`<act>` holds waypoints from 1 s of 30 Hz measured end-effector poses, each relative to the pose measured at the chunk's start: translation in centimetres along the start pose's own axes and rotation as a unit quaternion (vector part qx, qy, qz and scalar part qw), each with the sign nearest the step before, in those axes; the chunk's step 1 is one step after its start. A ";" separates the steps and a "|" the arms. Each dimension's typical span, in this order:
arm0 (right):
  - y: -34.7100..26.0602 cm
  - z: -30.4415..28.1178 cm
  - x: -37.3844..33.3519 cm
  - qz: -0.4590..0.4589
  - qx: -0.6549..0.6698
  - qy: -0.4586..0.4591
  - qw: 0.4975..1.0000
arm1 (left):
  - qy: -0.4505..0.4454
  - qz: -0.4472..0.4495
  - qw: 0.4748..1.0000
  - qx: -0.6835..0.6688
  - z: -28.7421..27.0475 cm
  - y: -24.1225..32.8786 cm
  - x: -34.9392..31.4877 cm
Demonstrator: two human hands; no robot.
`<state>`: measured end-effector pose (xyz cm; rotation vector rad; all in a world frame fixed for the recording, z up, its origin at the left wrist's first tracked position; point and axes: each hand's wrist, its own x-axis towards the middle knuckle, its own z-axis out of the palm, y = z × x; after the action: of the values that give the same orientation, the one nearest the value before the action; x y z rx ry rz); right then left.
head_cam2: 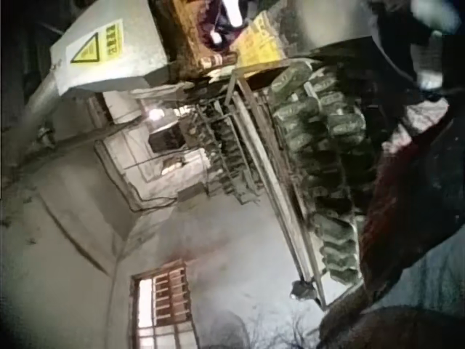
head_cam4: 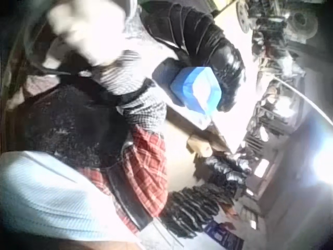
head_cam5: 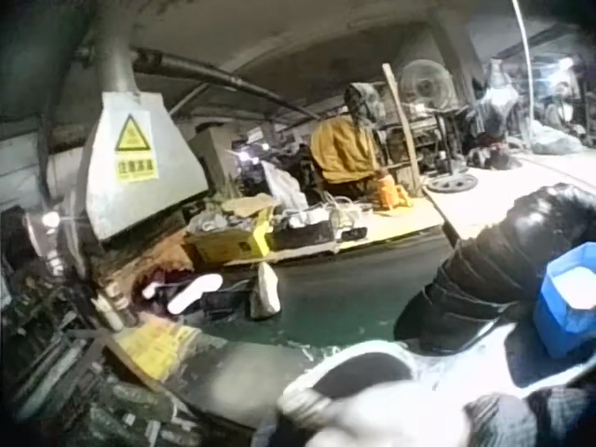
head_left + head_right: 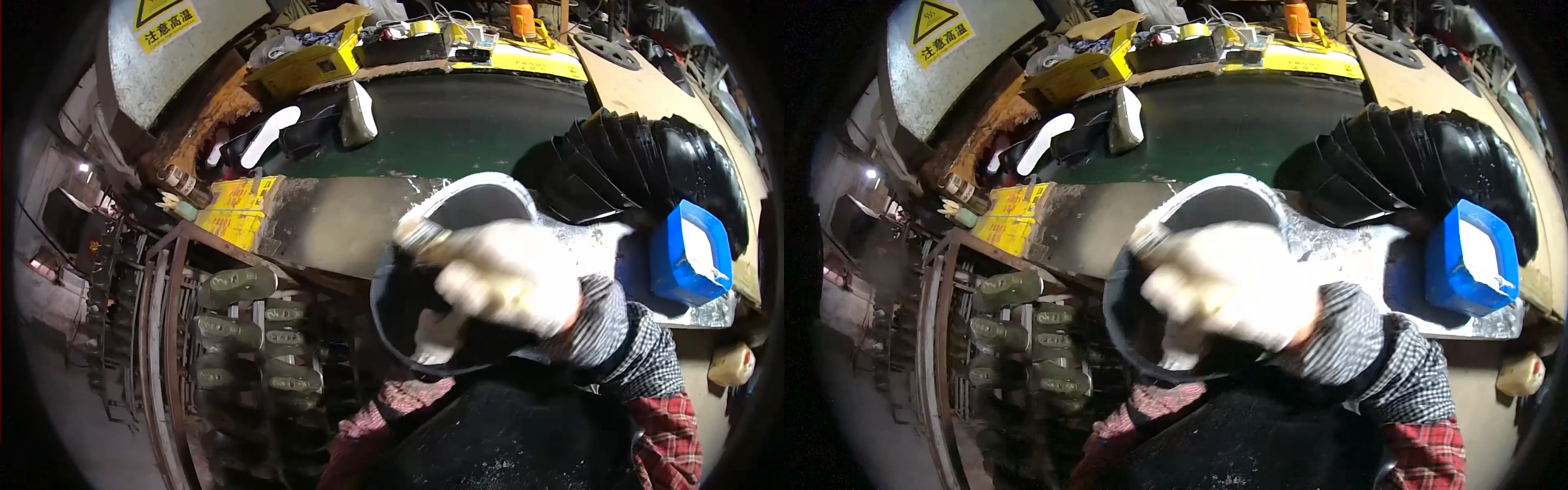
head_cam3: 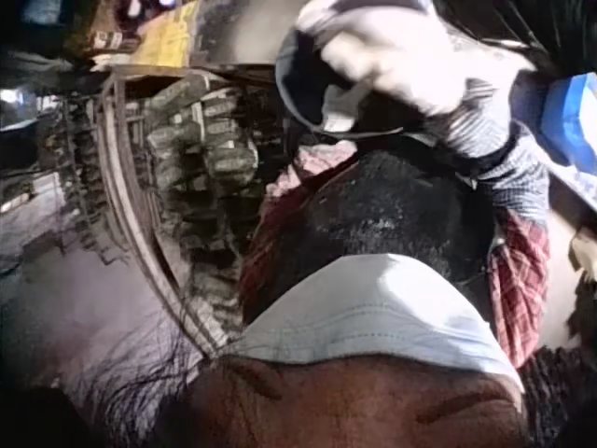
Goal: The person applies adhesive to a shoe sole with a brush, places it on a conveyor belt, and then brushes adhesive onto the interior edges of a shoe upper. They repeat this process, occasionally retrieving a shoe last from a rack and placing it onto the conveyor belt.
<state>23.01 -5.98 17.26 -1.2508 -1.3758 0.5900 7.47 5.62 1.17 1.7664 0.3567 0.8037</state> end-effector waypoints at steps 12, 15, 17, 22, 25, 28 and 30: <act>-1.9 -4.1 -12.3 0.170 0.020 0.071 0.983 | -0.095 -0.279 0.941 -0.168 -2.0 6.4 5.9; -3.3 -3.5 -15.4 0.122 -0.046 0.345 0.929 | -0.172 -0.255 0.935 -0.174 -1.5 8.3 5.6; -3.0 -3.8 -16.6 -0.020 -0.247 0.152 0.957 | -0.109 -0.219 0.941 -0.234 0.4 8.3 3.9; -1.3 -8.8 -15.8 0.034 -0.189 0.297 0.935 | -0.076 -0.209 0.933 -0.284 2.6 9.7 1.8; -1.6 -9.8 -14.8 -0.058 -0.203 0.365 0.907 | -0.049 -0.209 0.931 -0.295 2.7 10.8 1.2; -1.8 -8.8 -15.7 -0.048 -0.185 0.212 0.958 | -0.003 -0.202 0.929 -0.310 2.9 11.3 0.6; -1.4 -7.3 -14.8 0.361 0.324 0.174 0.857 | 0.032 -0.200 0.928 -0.313 2.7 11.0 0.3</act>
<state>26.39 -21.96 14.55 -1.1919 -0.2943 1.1602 7.87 0.02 10.99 1.0251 0.4302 0.5902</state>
